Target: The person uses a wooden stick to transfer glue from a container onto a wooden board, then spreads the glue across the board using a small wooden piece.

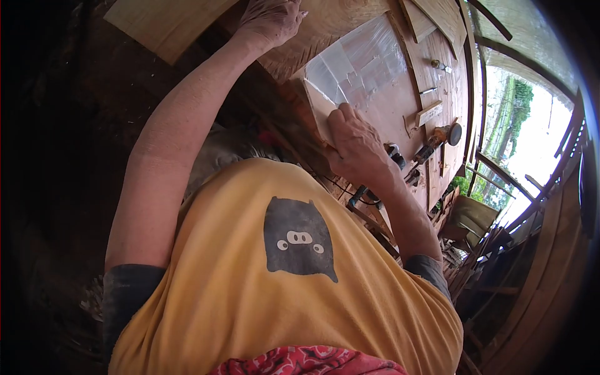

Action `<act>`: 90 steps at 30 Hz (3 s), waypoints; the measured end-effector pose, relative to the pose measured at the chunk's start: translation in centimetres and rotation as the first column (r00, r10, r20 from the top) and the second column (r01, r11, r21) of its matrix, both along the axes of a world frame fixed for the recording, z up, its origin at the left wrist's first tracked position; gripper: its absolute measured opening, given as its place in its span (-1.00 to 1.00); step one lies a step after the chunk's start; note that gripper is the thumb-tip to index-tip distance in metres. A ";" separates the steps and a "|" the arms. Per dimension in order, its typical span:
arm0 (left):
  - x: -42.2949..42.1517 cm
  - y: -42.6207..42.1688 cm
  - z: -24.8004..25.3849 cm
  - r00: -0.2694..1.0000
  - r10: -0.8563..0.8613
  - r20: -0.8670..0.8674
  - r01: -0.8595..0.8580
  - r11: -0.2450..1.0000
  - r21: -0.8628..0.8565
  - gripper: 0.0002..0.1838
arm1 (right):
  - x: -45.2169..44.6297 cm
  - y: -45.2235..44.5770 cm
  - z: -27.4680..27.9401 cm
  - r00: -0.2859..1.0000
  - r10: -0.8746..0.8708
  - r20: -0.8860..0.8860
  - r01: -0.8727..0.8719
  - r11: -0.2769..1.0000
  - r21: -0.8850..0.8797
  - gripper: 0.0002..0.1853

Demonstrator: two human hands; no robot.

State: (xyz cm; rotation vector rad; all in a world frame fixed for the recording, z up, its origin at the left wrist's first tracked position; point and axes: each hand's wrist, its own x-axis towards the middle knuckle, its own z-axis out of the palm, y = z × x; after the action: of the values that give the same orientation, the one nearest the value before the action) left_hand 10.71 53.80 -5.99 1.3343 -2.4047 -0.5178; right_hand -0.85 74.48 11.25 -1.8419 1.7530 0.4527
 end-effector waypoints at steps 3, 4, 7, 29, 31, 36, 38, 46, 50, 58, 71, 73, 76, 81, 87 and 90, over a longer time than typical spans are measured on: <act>-0.1 0.0 -0.5 1.000 0.013 -0.026 -0.013 1.000 -0.018 -0.30 | -3.2 -0.6 1.4 0.991 -0.131 0.001 0.131 0.990 -0.045 -0.68; -0.2 0.1 -0.9 0.999 0.014 -0.049 -0.016 0.999 -0.041 -0.33 | -4.7 -1.0 1.1 0.990 -0.136 -0.040 0.132 0.987 -0.087 -0.69; -0.3 0.1 -2.3 0.991 0.004 -0.136 -0.022 0.991 -0.128 -0.39 | -8.6 -3.4 -1.5 0.989 -0.061 -0.133 0.038 0.984 -0.173 -0.69; 16.9 55.0 -21.7 0.310 0.942 0.131 -0.807 0.188 0.559 -0.57 | -11.1 -2.4 -4.9 0.490 0.861 -0.134 -0.837 0.422 -0.348 -0.80; 19.0 63.4 -29.7 0.508 0.689 0.518 -0.834 0.243 0.494 -0.52 | -13.0 -1.6 -6.0 0.458 0.882 -0.113 -0.833 0.382 -0.399 -0.67; 15.1 71.5 -27.7 0.146 0.925 0.350 -0.592 -0.201 0.780 -0.53 | -14.3 -1.7 -5.6 0.455 0.889 -0.058 -0.800 0.379 -0.465 -0.64; 14.3 71.0 -27.8 0.130 0.925 0.358 -0.539 -0.238 0.808 -0.52 | -13.1 -2.6 -6.3 0.447 0.889 -0.097 -0.800 0.348 -0.489 -0.63; 15.2 61.0 -28.4 0.507 0.806 0.304 -0.729 0.213 0.651 -0.46 | -15.3 1.0 -6.8 0.421 0.906 -0.043 -0.803 0.350 -0.483 -0.64; 14.5 59.3 -28.8 0.536 0.804 0.257 -0.711 0.266 0.651 -0.42 | -13.9 -0.8 -7.5 0.442 0.895 -0.065 -0.780 0.348 -0.520 -0.66; 13.3 61.4 -29.0 0.650 0.661 0.375 -0.684 0.294 0.668 -0.43 | -13.7 -1.7 -7.4 0.422 0.902 -0.092 -0.800 0.322 -0.506 -0.60; 12.1 66.6 -32.2 0.726 0.512 0.460 -0.626 0.213 0.750 -0.46 | -16.9 4.2 -3.2 0.412 0.911 0.020 -0.876 0.402 -0.266 -0.53; 12.2 66.4 -32.7 0.724 0.513 0.460 -0.629 0.220 0.745 -0.46 | -16.6 3.3 -2.4 0.434 0.901 0.010 -0.845 0.411 -0.341 -0.61; 13.0 65.3 -33.3 0.680 0.584 0.444 -0.667 0.239 0.706 -0.46 | -15.6 0.6 -3.5 0.447 0.894 -0.026 -0.799 0.386 -0.460 -0.64; 12.9 62.2 -29.9 0.504 0.805 0.312 -0.724 0.197 0.661 -0.46 | -12.1 -2.8 -6.4 0.402 0.911 -0.092 -0.817 0.312 -0.484 -0.64; 13.0 64.8 -31.4 0.550 0.750 0.368 -0.709 0.185 0.681 -0.43 | -13.6 0.5 -3.0 0.523 0.851 -0.033 -0.802 0.479 -0.358 -0.66; 12.2 66.2 -31.9 0.660 0.639 0.395 -0.633 0.190 0.751 -0.43 | -15.8 -1.3 -2.3 0.668 0.735 -0.115 -0.715 0.591 -0.373 -0.65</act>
State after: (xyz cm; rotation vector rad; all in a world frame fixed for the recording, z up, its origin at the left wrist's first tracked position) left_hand 22.90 120.02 -37.88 2.5228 -1.1777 -1.5333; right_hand -16.65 73.21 8.93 -2.8332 0.9967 0.3521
